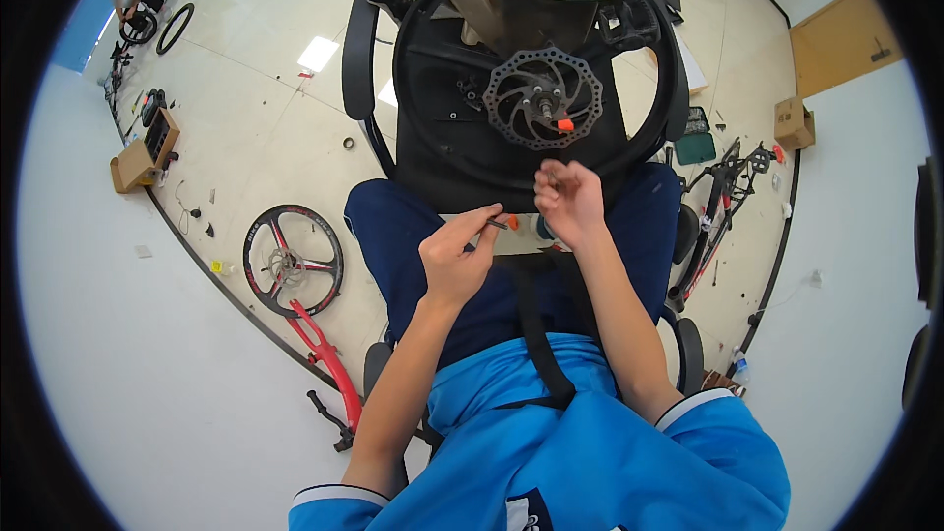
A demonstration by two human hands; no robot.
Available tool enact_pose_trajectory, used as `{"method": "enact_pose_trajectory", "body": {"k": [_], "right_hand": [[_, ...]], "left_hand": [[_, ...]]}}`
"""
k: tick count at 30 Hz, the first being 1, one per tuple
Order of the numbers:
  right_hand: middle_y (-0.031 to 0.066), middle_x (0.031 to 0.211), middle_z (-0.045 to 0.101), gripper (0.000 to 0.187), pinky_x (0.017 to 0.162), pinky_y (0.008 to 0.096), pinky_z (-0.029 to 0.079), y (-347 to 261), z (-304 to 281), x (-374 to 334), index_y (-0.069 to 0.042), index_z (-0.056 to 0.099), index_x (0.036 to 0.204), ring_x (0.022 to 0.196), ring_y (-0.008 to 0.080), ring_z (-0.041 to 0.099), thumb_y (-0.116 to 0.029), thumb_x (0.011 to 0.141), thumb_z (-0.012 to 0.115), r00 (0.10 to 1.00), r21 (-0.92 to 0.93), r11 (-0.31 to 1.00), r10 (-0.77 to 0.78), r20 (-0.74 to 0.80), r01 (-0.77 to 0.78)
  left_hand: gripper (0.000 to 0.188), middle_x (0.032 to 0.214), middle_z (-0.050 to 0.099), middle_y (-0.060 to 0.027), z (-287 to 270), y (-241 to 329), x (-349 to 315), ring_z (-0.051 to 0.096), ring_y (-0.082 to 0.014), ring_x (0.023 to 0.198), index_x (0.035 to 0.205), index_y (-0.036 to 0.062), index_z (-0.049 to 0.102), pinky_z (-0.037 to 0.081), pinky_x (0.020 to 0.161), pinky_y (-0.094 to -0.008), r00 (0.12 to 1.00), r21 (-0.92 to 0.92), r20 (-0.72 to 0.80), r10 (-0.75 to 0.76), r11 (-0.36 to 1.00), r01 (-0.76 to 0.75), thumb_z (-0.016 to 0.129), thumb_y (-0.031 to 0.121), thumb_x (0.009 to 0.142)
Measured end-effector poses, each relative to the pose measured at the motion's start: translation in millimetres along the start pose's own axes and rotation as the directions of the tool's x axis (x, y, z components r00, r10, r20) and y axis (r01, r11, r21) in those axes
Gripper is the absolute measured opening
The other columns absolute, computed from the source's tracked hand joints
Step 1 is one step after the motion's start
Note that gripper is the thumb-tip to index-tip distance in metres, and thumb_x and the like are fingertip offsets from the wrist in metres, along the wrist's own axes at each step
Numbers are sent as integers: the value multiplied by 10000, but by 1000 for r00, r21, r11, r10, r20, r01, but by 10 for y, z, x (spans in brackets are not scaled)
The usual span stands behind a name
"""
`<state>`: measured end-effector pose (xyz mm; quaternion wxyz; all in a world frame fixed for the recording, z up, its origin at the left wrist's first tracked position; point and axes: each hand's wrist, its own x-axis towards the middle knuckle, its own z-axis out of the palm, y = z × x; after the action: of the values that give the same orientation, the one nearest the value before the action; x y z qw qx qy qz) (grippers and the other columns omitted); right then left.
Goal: The person assembles a bicycle disc brake rotor onto a wheel hub, using a red-handled tool to tighten the mounting bolts. The person adjusts the rotor position and secures it to the hub.
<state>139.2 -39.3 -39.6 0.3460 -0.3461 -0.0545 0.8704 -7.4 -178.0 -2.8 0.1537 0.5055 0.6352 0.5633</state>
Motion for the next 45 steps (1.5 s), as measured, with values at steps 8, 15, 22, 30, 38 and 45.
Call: {"method": "enact_pose_trajectory", "body": {"k": [8, 15, 22, 30, 38, 45], "right_hand": [[-49, 651, 352, 297, 467, 225, 232, 54, -260, -236, 10, 647, 919, 538, 56, 292, -282, 974, 641, 989, -383, 912, 149, -20, -146], [-71, 654, 342, 233, 444, 200, 225, 0, 192, -44, 18, 619, 1162, 516, 28, 269, -174, 1042, 566, 947, -27, 981, 192, 258, -191], [-78, 646, 351, 211, 441, 187, 241, -75, 351, 243, -2, 625, 1122, 505, 25, 281, -191, 1039, 580, 960, 79, 989, 101, 261, -126], [-91, 654, 339, 233, 455, 186, 225, -113, 445, 284, -8, 619, 1147, 513, 12, 275, -215, 1043, 589, 966, 36, 996, 70, 248, -81], [-97, 656, 382, 277, 444, 186, 232, -2, 442, 389, 5, 658, 1191, 501, 5, 295, -215, 1027, 619, 959, 167, 980, 63, 275, -112], [-103, 624, 396, 240, 440, 193, 222, 29, 447, 395, -28, 676, 1153, 495, 13, 327, -218, 1025, 609, 940, 270, 950, 58, 338, -156]], "left_hand": [[206, 994, 772, -159, 76, -51, 26, 765, -237, 912, 1009, -39, 759, 600, 807, -289, 984, -5, -28, 176, 984, -177, 726, -111, 820], [265, 1070, 761, -163, 354, -89, 384, 759, -268, 970, 1021, -27, 759, 615, 823, -303, 937, 35, -50, 346, 938, -345, 679, -146, 797], [268, 1092, 753, -184, 585, -166, 603, 756, -270, 986, 1031, -33, 761, 599, 854, -301, 917, 129, -71, 394, 915, -383, 667, -146, 807], [286, 1101, 748, -189, 652, -187, 667, 748, -288, 1008, 1057, -30, 755, 603, 866, -325, 909, 158, -107, 404, 909, -385, 678, -138, 804], [224, 1052, 761, -189, 644, -215, 755, 757, -271, 979, 1016, -35, 761, 588, 870, -316, 934, 112, -141, 327, 943, -313, 703, -113, 814], [201, 964, 763, -156, 660, -158, 835, 753, -244, 868, 938, -31, 761, 582, 800, -298, 910, 120, -217, 352, 935, -333, 781, -102, 751]]}}
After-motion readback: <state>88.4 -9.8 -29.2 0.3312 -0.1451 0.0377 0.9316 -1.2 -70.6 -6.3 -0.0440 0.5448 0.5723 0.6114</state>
